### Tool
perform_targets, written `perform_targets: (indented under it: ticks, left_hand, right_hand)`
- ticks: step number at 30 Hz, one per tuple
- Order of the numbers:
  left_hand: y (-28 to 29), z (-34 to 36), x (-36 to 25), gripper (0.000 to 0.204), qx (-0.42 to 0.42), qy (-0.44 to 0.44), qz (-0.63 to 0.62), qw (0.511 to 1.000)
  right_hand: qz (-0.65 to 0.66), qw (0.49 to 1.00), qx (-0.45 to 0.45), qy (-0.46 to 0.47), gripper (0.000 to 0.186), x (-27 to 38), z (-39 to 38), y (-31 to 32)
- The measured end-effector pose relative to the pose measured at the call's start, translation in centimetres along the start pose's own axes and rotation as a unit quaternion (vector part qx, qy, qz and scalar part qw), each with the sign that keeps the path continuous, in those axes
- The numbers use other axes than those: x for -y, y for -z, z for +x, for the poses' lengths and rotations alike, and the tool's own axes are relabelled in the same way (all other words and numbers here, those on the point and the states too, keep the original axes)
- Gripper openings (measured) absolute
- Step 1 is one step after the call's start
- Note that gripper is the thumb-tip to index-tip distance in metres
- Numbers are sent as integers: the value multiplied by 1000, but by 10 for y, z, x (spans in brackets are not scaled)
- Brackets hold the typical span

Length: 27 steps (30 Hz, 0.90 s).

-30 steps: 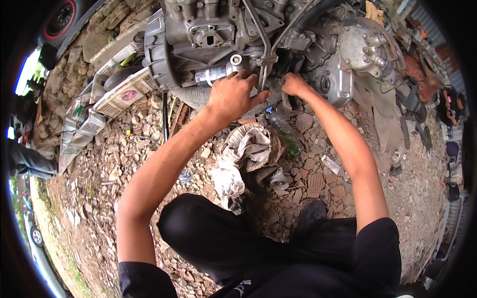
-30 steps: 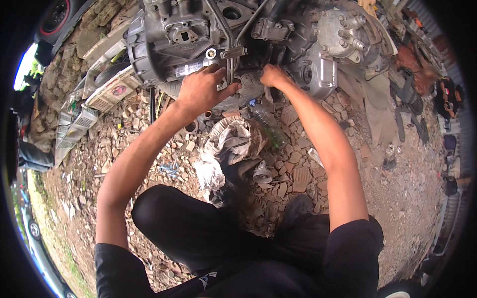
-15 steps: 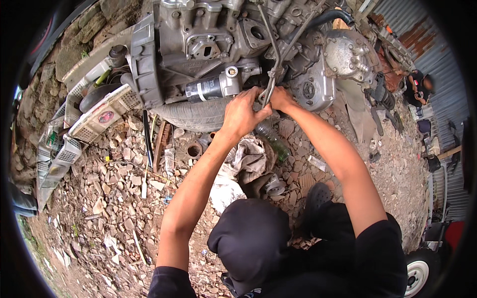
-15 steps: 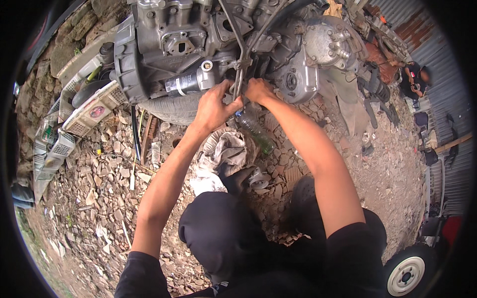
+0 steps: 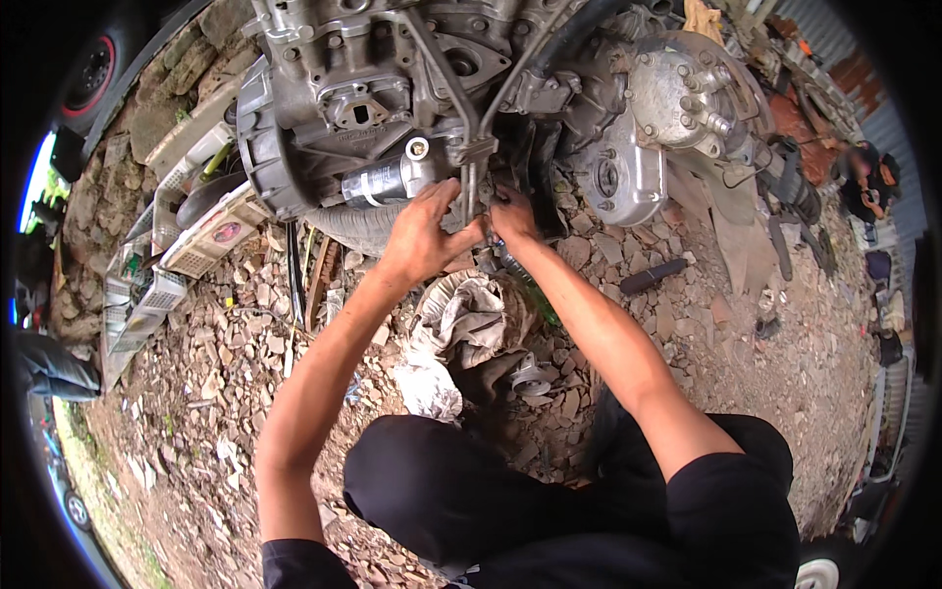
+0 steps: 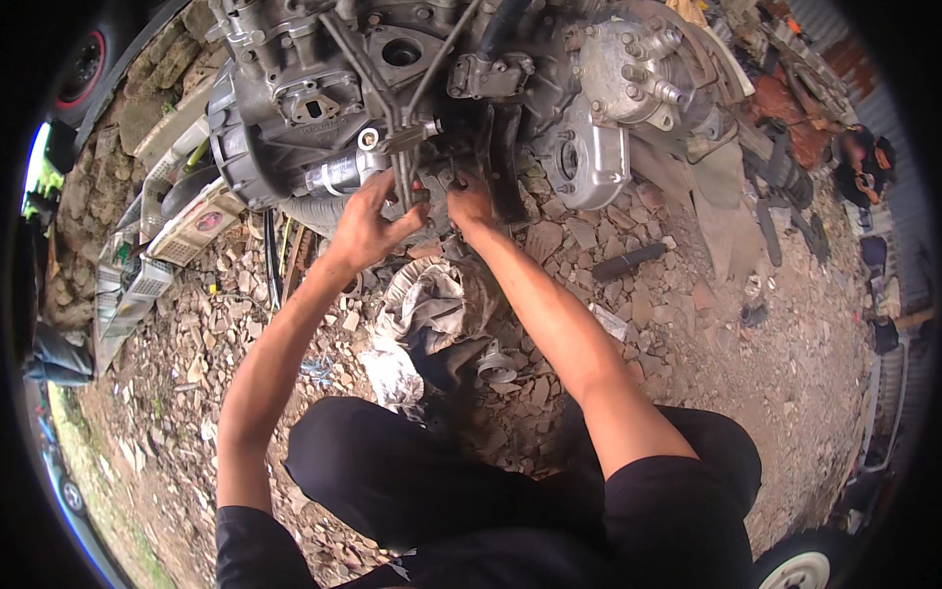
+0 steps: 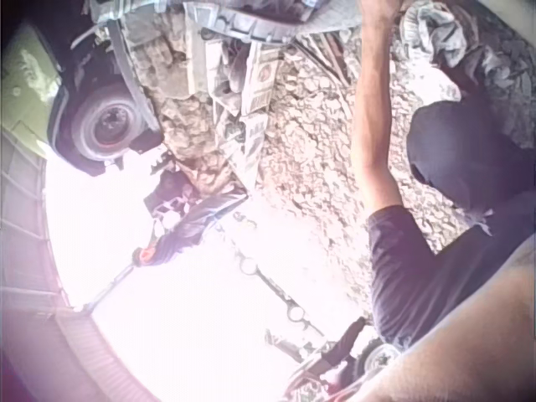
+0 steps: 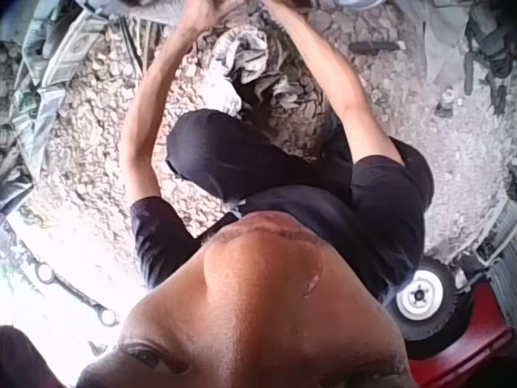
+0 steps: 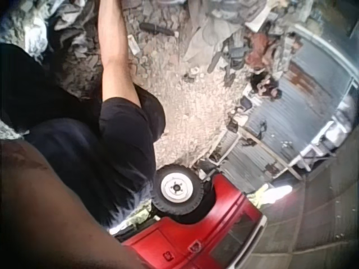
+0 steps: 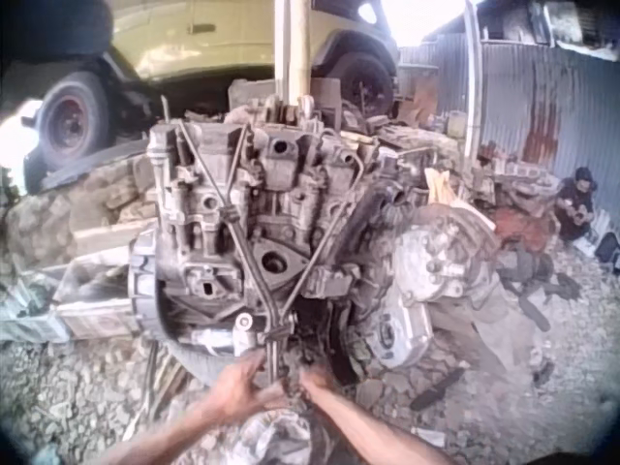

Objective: The person wipes engine components with a cloth, applies liquid from a plastic bottle, and manipulates mechanical parts by hand while sitting on the ground.

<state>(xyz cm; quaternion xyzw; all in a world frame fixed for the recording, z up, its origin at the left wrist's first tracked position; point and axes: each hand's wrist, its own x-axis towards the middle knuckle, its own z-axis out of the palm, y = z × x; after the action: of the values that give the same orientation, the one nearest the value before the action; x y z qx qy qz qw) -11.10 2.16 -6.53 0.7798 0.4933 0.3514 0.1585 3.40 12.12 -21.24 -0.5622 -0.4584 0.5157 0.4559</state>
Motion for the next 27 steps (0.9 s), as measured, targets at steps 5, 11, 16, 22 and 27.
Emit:
perform_targets:
  ticks: [5,11,16,22,27]
  left_hand:
    - [17,-4,-1,34,49,31,69,996]
    - [18,16,-16,39,194,209,77,955]
    - [20,13,-26,38,185,224,93,952]
    - [13,13,-49,42,159,312,133,927]
    - [8,1,-51,40,108,353,105,923]
  right_hand:
    - [16,998,-51,-39,33,4,16,-32]
    - [-39,996,-81,-27,34,-27,32,-45]
    - [-80,990,-72,90,36,-25,36,-24]
    - [-169,976,-26,137,43,-22,51,1]
    - [-155,985,57,41,47,2,52,-2]
